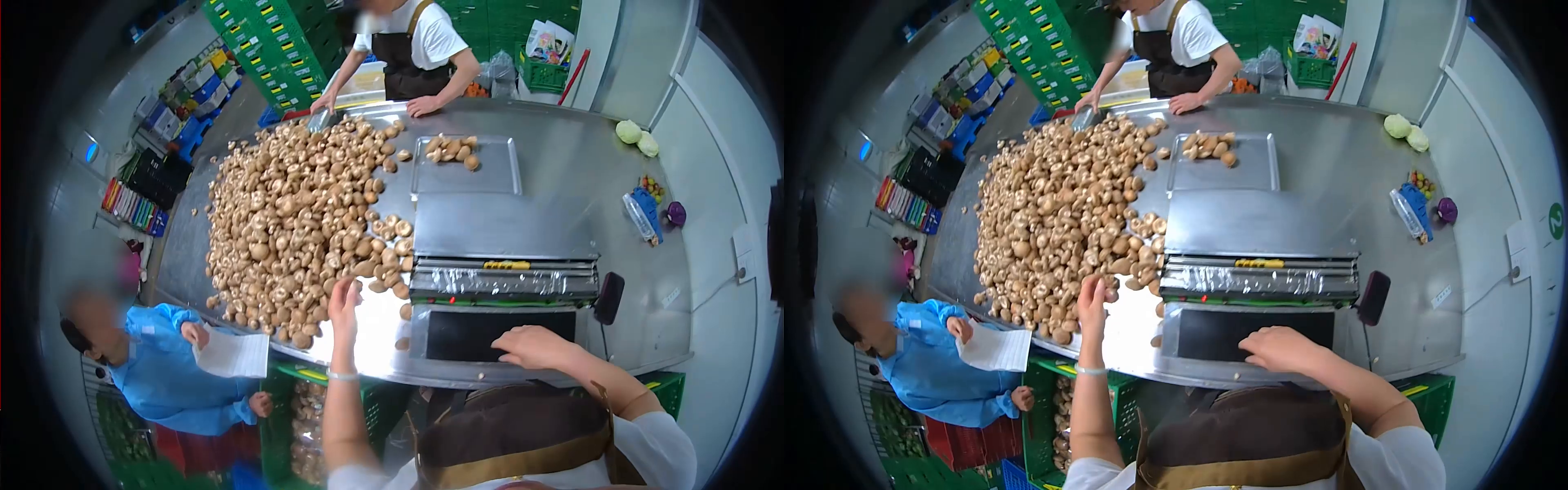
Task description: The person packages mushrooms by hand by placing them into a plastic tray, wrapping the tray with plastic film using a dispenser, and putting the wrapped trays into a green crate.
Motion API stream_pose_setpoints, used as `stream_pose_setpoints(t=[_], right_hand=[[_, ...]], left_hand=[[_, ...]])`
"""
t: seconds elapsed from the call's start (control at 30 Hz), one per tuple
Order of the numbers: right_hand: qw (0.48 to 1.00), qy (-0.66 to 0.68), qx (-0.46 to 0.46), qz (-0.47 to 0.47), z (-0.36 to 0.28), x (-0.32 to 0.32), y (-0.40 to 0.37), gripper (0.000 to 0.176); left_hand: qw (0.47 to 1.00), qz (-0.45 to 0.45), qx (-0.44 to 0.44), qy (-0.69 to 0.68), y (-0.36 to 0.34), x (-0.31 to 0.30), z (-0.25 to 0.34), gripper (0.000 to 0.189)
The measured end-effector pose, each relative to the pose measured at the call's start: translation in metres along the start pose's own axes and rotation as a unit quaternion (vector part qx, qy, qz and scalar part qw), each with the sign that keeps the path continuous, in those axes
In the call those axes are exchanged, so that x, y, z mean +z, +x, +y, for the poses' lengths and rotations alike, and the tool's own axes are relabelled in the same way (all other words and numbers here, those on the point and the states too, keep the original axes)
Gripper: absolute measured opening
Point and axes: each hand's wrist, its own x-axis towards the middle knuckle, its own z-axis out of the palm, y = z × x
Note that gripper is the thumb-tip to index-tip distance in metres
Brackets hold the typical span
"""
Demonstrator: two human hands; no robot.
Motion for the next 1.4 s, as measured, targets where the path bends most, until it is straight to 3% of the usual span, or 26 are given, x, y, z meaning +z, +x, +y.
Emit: stream_pose_setpoints(t=[0.07, 0.2, 0.33, 0.4, 0.53, 0.6, 0.7, 0.73, 0.83, 0.97, 1.0, 1.07, 1.13, 1.17, 1.2, 1.4], right_hand=[[0.995, 0.050, 0.054, 0.065, 0.035, -0.025, -0.014, 0.031], [0.958, 0.038, 0.102, 0.266, 0.110, -0.072, -0.012, 0.031], [0.899, 0.188, 0.182, 0.350, 0.178, -0.121, 0.039, 0.046], [0.885, 0.228, 0.185, 0.361, 0.215, -0.133, 0.081, 0.057], [0.890, 0.251, 0.221, 0.309, 0.282, -0.150, 0.177, 0.086], [0.890, 0.249, 0.224, 0.310, 0.324, -0.146, 0.230, 0.098], [0.899, 0.203, 0.227, 0.314, 0.367, -0.139, 0.294, 0.108], [0.905, 0.181, 0.226, 0.312, 0.375, -0.138, 0.309, 0.111], [0.883, 0.301, 0.195, 0.303, 0.383, -0.145, 0.332, 0.115], [0.881, 0.296, 0.177, 0.325, 0.365, -0.155, 0.303, 0.112], [0.879, 0.303, 0.180, 0.322, 0.352, -0.159, 0.284, 0.110], [0.874, 0.319, 0.186, 0.316, 0.319, -0.163, 0.240, 0.107], [0.869, 0.343, 0.182, 0.307, 0.290, -0.152, 0.188, 0.106], [0.866, 0.353, 0.181, 0.303, 0.277, -0.144, 0.163, 0.106], [0.867, 0.351, 0.185, 0.302, 0.261, -0.133, 0.139, 0.105], [0.863, 0.342, 0.254, 0.270, 0.190, -0.078, 0.044, 0.098]], left_hand=[[0.998, -0.034, -0.008, 0.053, 0.046, 0.053, 0.027, 0.034], [0.991, -0.077, 0.074, 0.084, 0.155, 0.129, 0.031, 0.036], [0.971, -0.123, 0.131, 0.160, 0.271, 0.189, 0.018, 0.054], [0.947, -0.170, 0.061, 0.266, 0.304, 0.218, 0.028, 0.081], [0.912, -0.237, 0.084, 0.325, 0.373, 0.254, 0.004, 0.094], [0.910, -0.254, 0.051, 0.325, 0.407, 0.267, -0.015, 0.105], [0.893, -0.304, 0.026, 0.332, 0.429, 0.282, -0.022, 0.107], [0.900, -0.330, -0.020, 0.284, 0.416, 0.289, 0.005, 0.107], [0.890, -0.323, 0.013, 0.322, 0.430, 0.297, -0.016, 0.101], [0.894, -0.292, 0.095, 0.326, 0.407, 0.296, -0.031, 0.086], [0.912, -0.291, 0.056, 0.283, 0.377, 0.297, -0.004, 0.087], [0.886, -0.254, 0.131, 0.366, 0.320, 0.296, 0.029, 0.090], [0.893, -0.277, 0.098, 0.341, 0.272, 0.289, 0.027, 0.094], [0.892, -0.289, 0.131, 0.321, 0.244, 0.285, 0.027, 0.095], [0.910, -0.300, 0.075, 0.274, 0.211, 0.285, 0.038, 0.093], [0.888, -0.326, 0.059, 0.317, 0.089, 0.271, 0.018, 0.085]])
